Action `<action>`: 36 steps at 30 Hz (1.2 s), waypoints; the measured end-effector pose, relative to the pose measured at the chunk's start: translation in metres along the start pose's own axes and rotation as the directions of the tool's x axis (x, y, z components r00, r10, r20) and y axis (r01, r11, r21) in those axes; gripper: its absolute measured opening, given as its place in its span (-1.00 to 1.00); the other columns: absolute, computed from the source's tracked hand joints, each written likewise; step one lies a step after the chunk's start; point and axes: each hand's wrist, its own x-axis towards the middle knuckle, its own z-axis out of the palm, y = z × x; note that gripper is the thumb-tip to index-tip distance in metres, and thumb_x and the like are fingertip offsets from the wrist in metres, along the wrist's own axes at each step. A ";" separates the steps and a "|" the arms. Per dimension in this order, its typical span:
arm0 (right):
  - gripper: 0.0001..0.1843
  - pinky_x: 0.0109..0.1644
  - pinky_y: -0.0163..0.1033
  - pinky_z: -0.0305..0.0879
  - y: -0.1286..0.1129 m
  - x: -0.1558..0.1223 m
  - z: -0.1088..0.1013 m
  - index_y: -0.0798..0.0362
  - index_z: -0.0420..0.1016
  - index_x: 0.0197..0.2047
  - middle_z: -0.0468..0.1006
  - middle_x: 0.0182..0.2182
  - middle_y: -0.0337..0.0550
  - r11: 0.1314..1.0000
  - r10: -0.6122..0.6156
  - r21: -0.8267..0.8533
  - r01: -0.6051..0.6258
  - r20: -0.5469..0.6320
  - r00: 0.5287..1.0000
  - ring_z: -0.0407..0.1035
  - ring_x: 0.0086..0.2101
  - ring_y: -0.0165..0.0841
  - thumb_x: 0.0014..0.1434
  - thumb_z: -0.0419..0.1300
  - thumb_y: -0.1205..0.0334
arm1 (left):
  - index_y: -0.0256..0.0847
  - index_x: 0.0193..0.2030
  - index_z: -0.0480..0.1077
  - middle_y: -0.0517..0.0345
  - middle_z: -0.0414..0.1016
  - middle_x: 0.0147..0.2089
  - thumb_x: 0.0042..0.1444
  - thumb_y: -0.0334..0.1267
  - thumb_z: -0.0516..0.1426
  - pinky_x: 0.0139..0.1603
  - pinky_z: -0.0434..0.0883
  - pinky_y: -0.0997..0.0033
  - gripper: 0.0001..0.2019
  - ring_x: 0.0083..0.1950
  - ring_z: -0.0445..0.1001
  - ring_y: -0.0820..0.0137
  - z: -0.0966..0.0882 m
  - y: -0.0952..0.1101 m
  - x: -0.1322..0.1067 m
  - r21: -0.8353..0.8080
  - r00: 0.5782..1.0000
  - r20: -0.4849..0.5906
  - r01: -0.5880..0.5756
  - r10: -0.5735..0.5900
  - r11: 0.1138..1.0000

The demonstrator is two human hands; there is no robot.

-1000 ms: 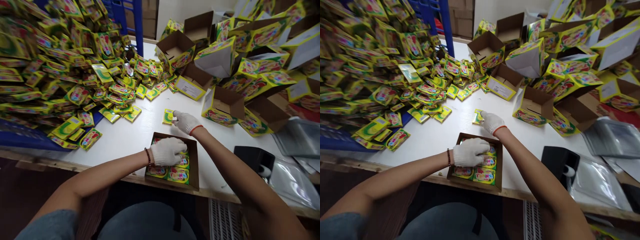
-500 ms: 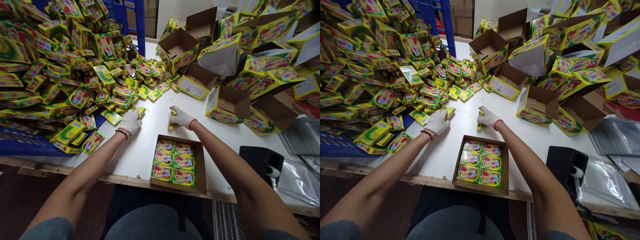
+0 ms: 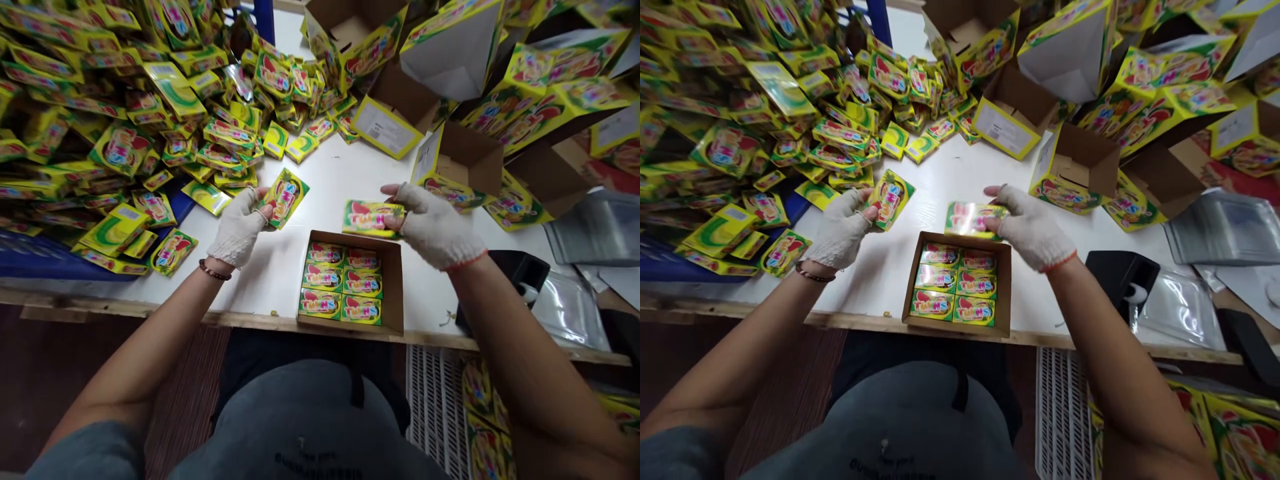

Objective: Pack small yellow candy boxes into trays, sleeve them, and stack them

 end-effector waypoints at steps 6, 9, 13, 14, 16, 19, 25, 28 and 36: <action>-0.66 0.14 -0.05 0.33 0.005 -0.075 0.082 0.07 0.56 -0.04 0.55 -0.04 -0.05 0.994 0.009 -0.111 0.014 0.209 0.978 0.41 -0.02 -0.22 0.08 0.25 0.35 | -0.25 0.07 0.38 -0.01 0.53 -0.01 0.06 -0.04 0.26 -0.28 0.50 0.36 -0.51 -0.15 0.52 0.31 0.021 0.016 -0.025 0.029 0.994 0.111 -0.027 0.023 0.999; -0.81 0.04 -0.16 0.33 0.014 -0.081 0.110 0.07 0.61 -0.19 0.56 -0.19 -0.09 0.954 -0.015 -0.271 0.126 0.379 0.925 0.41 -0.11 -0.27 0.12 0.22 0.35 | -0.30 0.10 0.36 -0.05 0.52 0.02 0.09 -0.07 0.22 -0.22 0.51 0.35 -0.51 -0.12 0.52 0.30 0.039 0.014 -0.037 0.049 0.986 0.166 0.003 -0.011 0.999; -0.81 -0.07 -0.23 0.28 0.018 -0.078 0.110 0.04 0.62 -0.29 0.52 -0.24 -0.11 0.850 -0.071 -0.407 0.335 0.541 0.838 0.36 -0.19 -0.29 0.19 0.15 0.34 | -0.33 0.12 0.38 -0.07 0.51 0.07 0.10 -0.13 0.20 -0.14 0.53 0.32 -0.52 -0.04 0.51 0.27 0.047 0.008 -0.044 0.094 0.980 0.201 -0.008 -0.011 0.996; -0.80 -0.07 -0.24 0.28 0.019 -0.076 0.106 0.04 0.60 -0.30 0.52 -0.23 -0.12 0.856 -0.085 -0.375 0.356 0.576 0.813 0.37 -0.19 -0.31 0.19 0.13 0.37 | -0.32 0.12 0.39 -0.07 0.52 0.07 0.10 -0.13 0.20 -0.12 0.53 0.31 -0.52 -0.02 0.51 0.27 0.047 0.008 -0.044 0.111 0.979 0.205 -0.021 -0.002 0.994; -0.78 -0.09 -0.26 0.30 0.019 -0.072 0.093 0.04 0.57 -0.28 0.53 -0.25 -0.16 0.913 -0.070 -0.288 0.287 0.585 0.808 0.38 -0.21 -0.34 0.19 0.08 0.39 | -0.33 0.11 0.41 -0.06 0.53 0.05 0.12 -0.12 0.18 -0.10 0.53 0.29 -0.54 -0.03 0.51 0.27 0.043 0.010 -0.043 0.157 0.975 0.224 -0.034 -0.002 0.987; -0.74 -0.15 -0.21 0.36 0.012 -0.066 0.071 0.03 0.47 -0.07 0.54 -0.23 -0.15 0.990 -0.021 -0.124 0.061 0.298 0.954 0.41 -0.25 -0.32 0.25 0.02 0.26 | -0.31 0.07 0.45 -0.02 0.56 -0.01 0.18 -0.14 0.13 -0.05 0.52 0.25 -0.61 -0.07 0.53 0.27 0.040 0.018 -0.043 0.309 0.959 0.284 -0.085 -0.006 0.947; -0.68 0.04 -0.07 0.35 -0.006 -0.063 0.047 -0.03 0.45 -0.01 0.56 -0.09 -0.11 0.979 -0.190 -0.029 0.200 0.201 0.961 0.43 -0.10 -0.22 0.16 0.08 0.21 | -0.18 0.10 0.44 0.06 0.56 0.00 0.22 -0.30 0.08 0.10 0.46 0.25 -0.68 0.00 0.52 0.33 0.054 0.019 -0.063 0.446 0.900 0.400 -0.355 0.172 0.821; -0.68 0.02 -0.09 0.35 0.009 -0.058 0.056 -0.01 0.50 -0.04 0.58 -0.15 -0.14 0.987 -0.039 -0.135 0.091 0.343 0.938 0.44 -0.12 -0.21 0.17 0.05 0.20 | -0.21 0.14 0.38 -0.02 0.52 0.04 0.23 -0.25 0.12 0.15 0.43 0.22 -0.65 0.05 0.49 0.28 0.025 0.009 -0.063 0.692 0.955 0.188 -0.294 0.229 0.659; -0.71 -0.01 -0.19 0.33 0.032 -0.048 0.103 0.07 0.59 -0.17 0.42 -0.13 -0.02 0.911 0.058 -0.392 0.127 0.427 0.902 0.39 -0.16 -0.26 0.21 0.04 0.27 | -0.26 0.01 0.37 -0.26 0.38 0.08 0.12 -0.20 0.18 0.01 0.38 0.05 -0.67 0.12 0.38 -0.10 -0.110 0.005 -0.082 0.906 0.898 -0.420 0.424 -0.130 0.002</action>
